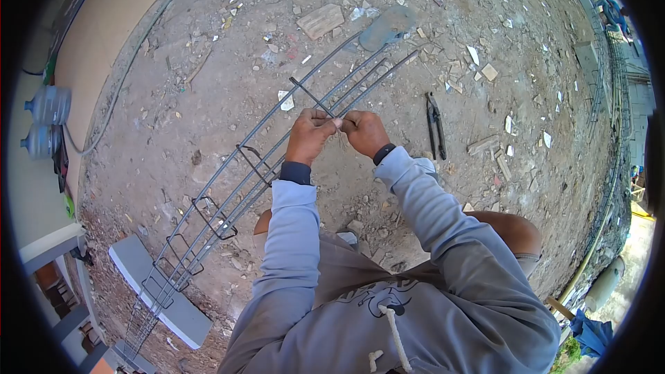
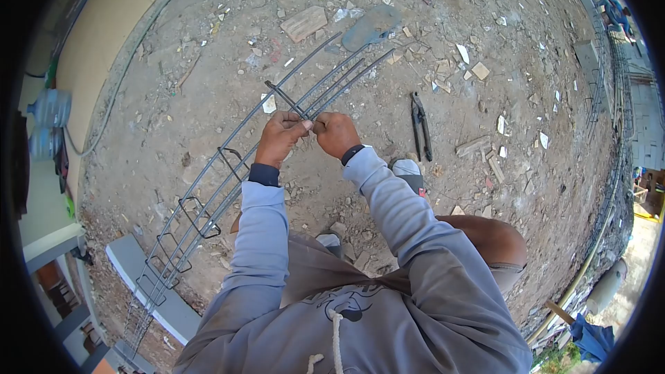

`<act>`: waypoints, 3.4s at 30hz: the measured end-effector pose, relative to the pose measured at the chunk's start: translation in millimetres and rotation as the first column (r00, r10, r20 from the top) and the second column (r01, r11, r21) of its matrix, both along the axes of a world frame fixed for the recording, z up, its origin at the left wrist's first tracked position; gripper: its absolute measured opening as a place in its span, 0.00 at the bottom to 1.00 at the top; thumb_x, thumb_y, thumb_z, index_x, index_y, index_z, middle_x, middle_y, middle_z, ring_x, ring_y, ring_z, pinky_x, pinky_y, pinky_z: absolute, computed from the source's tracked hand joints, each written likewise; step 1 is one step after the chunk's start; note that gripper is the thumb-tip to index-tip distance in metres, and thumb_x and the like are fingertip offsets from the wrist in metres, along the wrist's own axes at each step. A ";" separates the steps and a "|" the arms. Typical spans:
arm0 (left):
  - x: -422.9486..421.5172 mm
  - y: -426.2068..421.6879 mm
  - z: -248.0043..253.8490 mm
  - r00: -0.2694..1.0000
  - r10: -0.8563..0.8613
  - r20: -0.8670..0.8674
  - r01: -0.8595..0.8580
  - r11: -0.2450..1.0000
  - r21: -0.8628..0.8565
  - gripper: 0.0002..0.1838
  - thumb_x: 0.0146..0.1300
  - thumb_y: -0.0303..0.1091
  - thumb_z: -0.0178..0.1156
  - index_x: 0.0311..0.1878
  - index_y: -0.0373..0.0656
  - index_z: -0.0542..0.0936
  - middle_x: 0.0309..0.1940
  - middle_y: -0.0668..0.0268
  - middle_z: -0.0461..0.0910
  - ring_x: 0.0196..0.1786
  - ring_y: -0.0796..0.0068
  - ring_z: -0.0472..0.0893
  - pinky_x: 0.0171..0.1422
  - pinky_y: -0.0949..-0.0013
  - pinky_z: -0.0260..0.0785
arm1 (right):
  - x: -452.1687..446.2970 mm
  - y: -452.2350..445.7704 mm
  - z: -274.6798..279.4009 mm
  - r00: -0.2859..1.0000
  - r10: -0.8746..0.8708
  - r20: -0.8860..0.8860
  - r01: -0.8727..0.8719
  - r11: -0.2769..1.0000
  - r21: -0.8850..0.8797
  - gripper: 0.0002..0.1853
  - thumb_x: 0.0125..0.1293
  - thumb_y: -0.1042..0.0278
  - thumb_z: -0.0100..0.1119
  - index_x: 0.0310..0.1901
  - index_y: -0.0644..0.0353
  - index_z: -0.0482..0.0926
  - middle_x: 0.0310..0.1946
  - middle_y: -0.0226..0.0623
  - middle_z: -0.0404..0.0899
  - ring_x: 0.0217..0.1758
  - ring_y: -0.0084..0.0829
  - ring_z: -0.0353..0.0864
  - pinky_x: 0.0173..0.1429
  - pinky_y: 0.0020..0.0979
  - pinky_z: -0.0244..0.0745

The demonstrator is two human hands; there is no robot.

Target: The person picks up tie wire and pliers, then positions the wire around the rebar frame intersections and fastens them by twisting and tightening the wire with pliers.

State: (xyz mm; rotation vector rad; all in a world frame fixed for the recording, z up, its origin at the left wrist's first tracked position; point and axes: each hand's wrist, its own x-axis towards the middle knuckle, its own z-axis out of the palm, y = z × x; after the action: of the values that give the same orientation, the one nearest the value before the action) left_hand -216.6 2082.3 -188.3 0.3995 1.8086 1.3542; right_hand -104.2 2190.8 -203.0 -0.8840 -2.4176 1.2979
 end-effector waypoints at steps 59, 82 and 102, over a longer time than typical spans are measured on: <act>14.1 10.7 11.6 0.755 -0.365 -0.545 0.057 0.864 -0.499 0.12 0.50 0.36 0.62 0.38 0.46 0.82 0.38 0.54 0.76 0.41 0.53 0.79 0.43 0.55 0.71 | 0.1 -1.3 5.5 0.991 -0.044 0.125 0.132 0.263 -0.956 0.20 0.68 0.45 0.49 0.41 0.56 0.74 0.24 0.30 0.74 0.17 0.21 0.67 0.18 0.23 0.57; 17.0 12.6 16.0 0.824 -0.334 -0.457 0.012 0.817 -0.577 0.15 0.49 0.38 0.66 0.36 0.40 0.76 0.32 0.52 0.81 0.39 0.53 0.81 0.44 0.57 0.71 | -6.3 13.7 -7.3 0.974 -0.057 0.217 0.194 0.702 -0.685 0.15 0.57 0.58 0.64 0.28 0.65 0.82 0.21 0.36 0.78 0.20 0.24 0.69 0.24 0.29 0.62; 4.4 12.8 -25.6 1.000 -0.009 0.008 0.010 0.985 -0.170 0.12 0.54 0.25 0.55 0.42 0.32 0.74 0.33 0.60 0.79 0.33 0.73 0.80 0.35 0.71 0.73 | 1.1 -19.1 -7.9 0.933 -0.221 0.286 0.323 0.862 -0.391 0.14 0.59 0.61 0.61 0.29 0.66 0.82 0.22 0.40 0.79 0.28 0.31 0.75 0.36 0.31 0.69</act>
State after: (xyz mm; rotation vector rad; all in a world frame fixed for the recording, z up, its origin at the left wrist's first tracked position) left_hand -212.2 2095.2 -213.9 0.3110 1.8968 1.1815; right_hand -103.0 2171.8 -210.9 -1.5165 -2.0730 1.7278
